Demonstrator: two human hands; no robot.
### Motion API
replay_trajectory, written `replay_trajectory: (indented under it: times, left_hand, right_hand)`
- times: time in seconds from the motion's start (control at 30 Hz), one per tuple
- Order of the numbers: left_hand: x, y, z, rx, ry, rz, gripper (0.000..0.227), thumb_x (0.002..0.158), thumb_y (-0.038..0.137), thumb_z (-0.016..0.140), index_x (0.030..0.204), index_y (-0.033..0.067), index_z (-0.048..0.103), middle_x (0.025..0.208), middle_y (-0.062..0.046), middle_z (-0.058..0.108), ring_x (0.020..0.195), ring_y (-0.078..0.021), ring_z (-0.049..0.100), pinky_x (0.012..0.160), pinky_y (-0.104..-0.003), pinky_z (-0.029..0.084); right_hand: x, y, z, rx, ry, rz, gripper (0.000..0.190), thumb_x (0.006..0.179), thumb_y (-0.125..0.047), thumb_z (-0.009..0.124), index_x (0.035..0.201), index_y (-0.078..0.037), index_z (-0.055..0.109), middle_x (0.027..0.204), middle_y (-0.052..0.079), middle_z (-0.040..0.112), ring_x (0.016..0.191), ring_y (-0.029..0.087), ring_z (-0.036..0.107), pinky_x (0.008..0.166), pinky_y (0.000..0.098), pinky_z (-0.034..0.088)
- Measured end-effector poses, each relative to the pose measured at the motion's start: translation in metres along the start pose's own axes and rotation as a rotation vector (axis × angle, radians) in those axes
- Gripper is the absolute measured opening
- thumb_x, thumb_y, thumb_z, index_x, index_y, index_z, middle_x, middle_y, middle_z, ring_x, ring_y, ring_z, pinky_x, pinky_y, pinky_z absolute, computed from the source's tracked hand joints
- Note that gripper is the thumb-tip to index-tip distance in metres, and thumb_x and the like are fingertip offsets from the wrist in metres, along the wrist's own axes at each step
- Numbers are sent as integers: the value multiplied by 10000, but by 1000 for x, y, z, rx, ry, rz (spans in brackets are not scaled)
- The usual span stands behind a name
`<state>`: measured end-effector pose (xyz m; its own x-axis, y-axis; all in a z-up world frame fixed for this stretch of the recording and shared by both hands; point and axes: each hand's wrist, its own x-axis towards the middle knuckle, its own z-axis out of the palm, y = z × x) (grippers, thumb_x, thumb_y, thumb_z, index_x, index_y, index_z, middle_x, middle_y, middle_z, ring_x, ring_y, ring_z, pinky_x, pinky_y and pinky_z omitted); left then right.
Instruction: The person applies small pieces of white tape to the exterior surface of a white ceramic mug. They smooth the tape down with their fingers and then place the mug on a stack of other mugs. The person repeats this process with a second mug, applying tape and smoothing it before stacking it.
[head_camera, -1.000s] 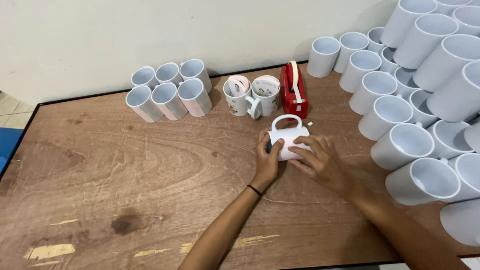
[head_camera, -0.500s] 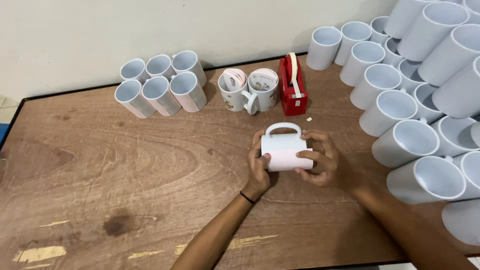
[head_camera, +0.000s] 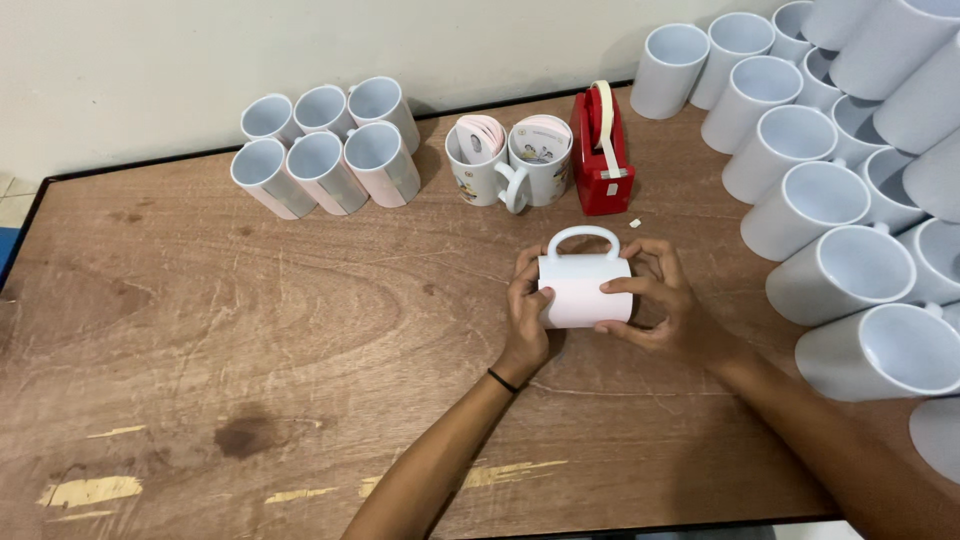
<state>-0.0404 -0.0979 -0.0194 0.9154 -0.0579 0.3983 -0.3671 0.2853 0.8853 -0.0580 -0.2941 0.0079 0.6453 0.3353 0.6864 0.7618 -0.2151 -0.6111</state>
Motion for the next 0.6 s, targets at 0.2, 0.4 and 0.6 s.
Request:
replay_trajectory:
  times: [0.2, 0.4, 0.6]
  left_hand:
    - [2, -7, -7, -23, -22, -57, 434, 797, 349, 541, 1014, -15, 635, 1210, -143, 469, 1137, -230, 440, 1000, -374, 338]
    - [5, 1, -8, -67, -58, -135, 472, 793, 358, 522, 1056, -17, 633, 1237, -141, 434, 1139, -227, 419, 963, -367, 362]
    - [4, -1, -11, -59, -108, -185, 519, 789, 364, 516, 1127, -15, 621, 1275, -117, 407, 1157, -224, 402, 965, -353, 377]
  right_hand:
    - [-3, 1, -3, 173, -47, 184, 587, 674, -197, 873, 1189, -42, 637, 1326, 256, 385, 1274, 414, 505, 1082, 598, 356]
    - [6, -14, -11, 252, -142, 298, 634, 676, -116, 867, 1251, -47, 609, 1371, 240, 430, 1178, 346, 581, 910, 526, 552]
    - [10, -14, -16, 236, -146, 392, 678, 651, -137, 891, 1259, -69, 599, 1404, 229, 427, 1138, 334, 597, 885, 520, 574]
